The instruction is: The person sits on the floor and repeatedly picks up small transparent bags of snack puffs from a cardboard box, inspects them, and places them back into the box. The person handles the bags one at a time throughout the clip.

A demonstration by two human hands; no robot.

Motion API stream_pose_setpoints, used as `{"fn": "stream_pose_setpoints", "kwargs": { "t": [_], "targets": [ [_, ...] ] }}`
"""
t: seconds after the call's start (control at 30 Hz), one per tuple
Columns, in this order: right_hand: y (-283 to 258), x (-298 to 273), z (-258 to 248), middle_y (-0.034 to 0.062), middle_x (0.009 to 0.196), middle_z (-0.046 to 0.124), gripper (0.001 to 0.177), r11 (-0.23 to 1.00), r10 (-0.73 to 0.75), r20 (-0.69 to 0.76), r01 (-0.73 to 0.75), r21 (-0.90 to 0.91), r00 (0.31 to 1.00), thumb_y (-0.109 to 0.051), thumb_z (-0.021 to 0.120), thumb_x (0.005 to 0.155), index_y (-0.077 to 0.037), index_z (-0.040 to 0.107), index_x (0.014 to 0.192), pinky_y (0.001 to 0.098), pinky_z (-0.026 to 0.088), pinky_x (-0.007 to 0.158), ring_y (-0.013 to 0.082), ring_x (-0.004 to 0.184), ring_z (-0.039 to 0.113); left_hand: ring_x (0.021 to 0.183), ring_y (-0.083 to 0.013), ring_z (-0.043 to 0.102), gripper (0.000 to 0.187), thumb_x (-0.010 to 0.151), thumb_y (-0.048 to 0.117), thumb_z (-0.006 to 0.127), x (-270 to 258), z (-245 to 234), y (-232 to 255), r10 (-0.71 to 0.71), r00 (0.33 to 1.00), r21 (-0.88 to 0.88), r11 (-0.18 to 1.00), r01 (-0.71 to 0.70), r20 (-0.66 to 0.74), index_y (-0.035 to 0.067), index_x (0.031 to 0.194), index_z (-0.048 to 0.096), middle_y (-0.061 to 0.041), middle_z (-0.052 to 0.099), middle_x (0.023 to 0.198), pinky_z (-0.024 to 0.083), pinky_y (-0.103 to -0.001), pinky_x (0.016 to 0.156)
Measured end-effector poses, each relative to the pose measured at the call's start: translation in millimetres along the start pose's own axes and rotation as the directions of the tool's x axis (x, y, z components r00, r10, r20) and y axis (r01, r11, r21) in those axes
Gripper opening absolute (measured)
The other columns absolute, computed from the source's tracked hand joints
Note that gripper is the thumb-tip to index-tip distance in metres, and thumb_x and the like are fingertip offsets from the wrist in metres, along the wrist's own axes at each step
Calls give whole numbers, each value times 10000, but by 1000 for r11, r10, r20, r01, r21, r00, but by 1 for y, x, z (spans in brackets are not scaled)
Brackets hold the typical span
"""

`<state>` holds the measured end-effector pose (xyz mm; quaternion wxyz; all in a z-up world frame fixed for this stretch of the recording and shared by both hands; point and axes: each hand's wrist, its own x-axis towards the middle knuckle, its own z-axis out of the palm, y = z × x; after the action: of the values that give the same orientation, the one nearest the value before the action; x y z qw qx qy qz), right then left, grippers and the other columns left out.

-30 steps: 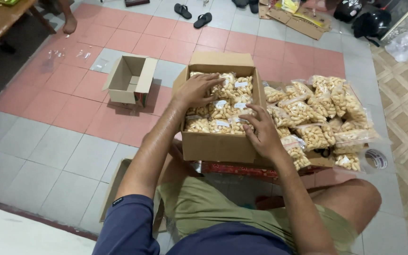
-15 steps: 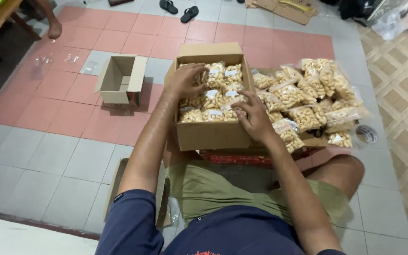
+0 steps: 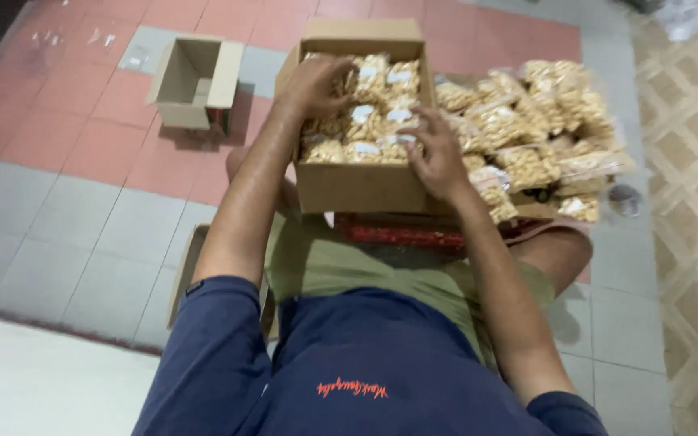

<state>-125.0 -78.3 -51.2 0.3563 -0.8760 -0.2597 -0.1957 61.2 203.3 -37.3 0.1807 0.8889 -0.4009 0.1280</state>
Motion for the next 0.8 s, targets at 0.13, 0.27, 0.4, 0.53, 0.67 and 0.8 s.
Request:
{"fn": "stream_pose_setpoints", "kwargs": {
  "t": [0.13, 0.27, 0.4, 0.53, 0.67, 0.8],
  "targets": [
    [-23, -6, 1, 191, 1518, 534, 351, 997, 2, -103, 6, 78, 995, -273, 515, 1121, -40, 752, 1233, 605, 404, 1164, 388, 1424, 489, 1078, -396, 690, 518, 949, 358, 853, -8, 5, -1, 129, 991, 83, 989, -126, -40, 86, 1358, 687, -192, 752, 1185, 526, -530, 867],
    [-15, -15, 12, 186, 1523, 537, 350, 997, 12, -133, -3, 71, 991, -302, 521, 1123, -68, 758, 1231, 611, 413, 1148, 391, 1412, 501, 1079, -355, 692, 456, 943, 284, 827, -16, 2, 6, 157, 988, 46, 987, -157, -2, 94, 1332, 680, -157, 759, 1175, 539, -501, 889],
    [-18, 1, -2, 177, 1533, 526, 344, 999, 3, -95, 0, 40, 996, -300, 507, 1138, -69, 749, 1217, 635, 410, 1144, 397, 1431, 500, 1065, -314, 685, 506, 946, 392, 868, -4, -14, 15, 41, 999, 39, 998, -42, 6, 123, 1335, 687, -119, 755, 1194, 525, -480, 888],
    [-25, -7, -3, 162, 1538, 505, 397, 996, 53, -60, -49, 73, 997, -337, 475, 1141, -68, 746, 1251, 647, 396, 1137, 392, 1451, 482, 1199, -347, 666, 512, 953, 325, 810, -12, -20, 25, 39, 998, 8, 999, -39, 51, 107, 1393, 667, -165, 735, 1306, 511, -534, 1024],
    [-29, -5, -1, 158, 1544, 513, 361, 992, 81, -79, -73, 98, 994, -314, 485, 1125, -88, 741, 1244, 652, 370, 1163, 389, 1460, 469, 1303, -308, 649, 528, 976, 350, 819, -15, -24, 29, -5, 996, 35, 999, 2, 84, 134, 1426, 646, -120, 701, 1430, 491, -548, 1129],
    [-28, -7, 3, 176, 1527, 519, 398, 994, 39, -101, -28, 108, 994, -326, 477, 1154, -39, 725, 1276, 633, 403, 1144, 398, 1430, 497, 1198, -369, 687, 454, 979, 329, 837, -19, -13, 7, 141, 990, 0, 990, -141, -27, 84, 1335, 700, -171, 738, 1319, 550, -534, 961]
  ]
}}
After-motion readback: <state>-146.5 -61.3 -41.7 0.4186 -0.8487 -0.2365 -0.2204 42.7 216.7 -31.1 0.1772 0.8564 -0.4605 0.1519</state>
